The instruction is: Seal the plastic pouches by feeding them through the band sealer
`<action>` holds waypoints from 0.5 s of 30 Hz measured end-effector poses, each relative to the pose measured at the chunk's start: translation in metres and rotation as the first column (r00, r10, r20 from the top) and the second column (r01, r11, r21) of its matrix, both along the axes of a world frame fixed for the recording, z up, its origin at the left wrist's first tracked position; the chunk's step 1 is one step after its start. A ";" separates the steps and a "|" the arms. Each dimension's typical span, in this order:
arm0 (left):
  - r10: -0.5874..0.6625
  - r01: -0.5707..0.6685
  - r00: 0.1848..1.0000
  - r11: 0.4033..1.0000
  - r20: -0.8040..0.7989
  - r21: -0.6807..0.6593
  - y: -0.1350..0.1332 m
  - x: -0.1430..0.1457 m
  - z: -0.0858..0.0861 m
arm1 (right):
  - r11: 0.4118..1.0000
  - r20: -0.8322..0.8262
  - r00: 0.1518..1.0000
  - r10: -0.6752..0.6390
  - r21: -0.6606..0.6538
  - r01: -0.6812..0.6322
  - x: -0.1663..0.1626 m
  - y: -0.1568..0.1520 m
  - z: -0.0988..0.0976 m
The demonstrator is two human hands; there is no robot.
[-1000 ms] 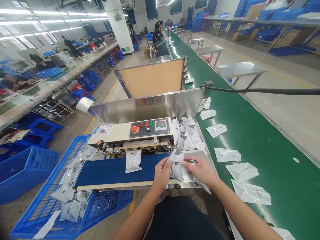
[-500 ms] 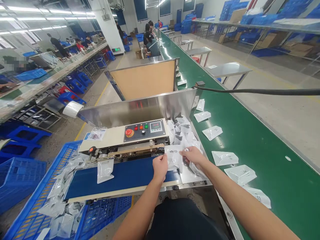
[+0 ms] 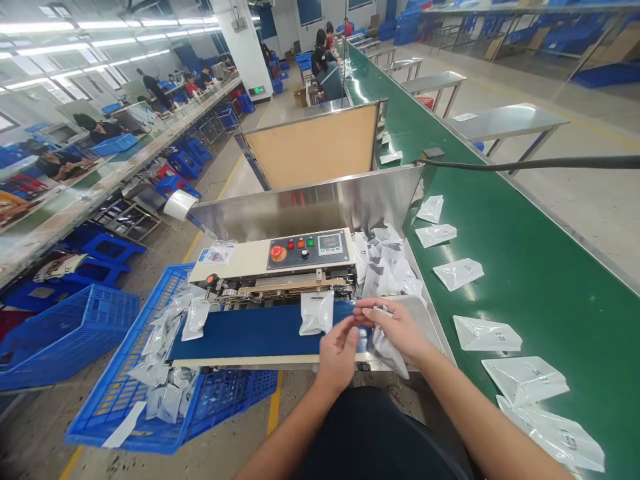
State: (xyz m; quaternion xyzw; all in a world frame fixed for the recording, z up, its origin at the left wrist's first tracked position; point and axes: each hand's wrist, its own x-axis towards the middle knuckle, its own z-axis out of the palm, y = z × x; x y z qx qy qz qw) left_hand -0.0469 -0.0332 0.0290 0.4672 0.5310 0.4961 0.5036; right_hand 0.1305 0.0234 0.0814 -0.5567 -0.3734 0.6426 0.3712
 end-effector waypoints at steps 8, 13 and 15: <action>-0.035 0.117 0.958 0.954 0.284 -0.277 0.013 0.040 -0.007 | 0.952 -0.012 0.955 -0.296 0.079 0.296 -0.004 -0.004 -0.017; 0.125 -0.071 0.974 0.960 0.187 -0.271 0.014 0.038 -0.009 | 0.914 0.110 0.908 -0.405 0.092 0.396 0.004 -0.044 -0.042; 0.094 -0.077 0.992 0.979 0.084 -0.186 0.016 0.034 -0.005 | 0.938 0.181 0.924 -0.336 0.159 0.310 0.004 -0.054 -0.043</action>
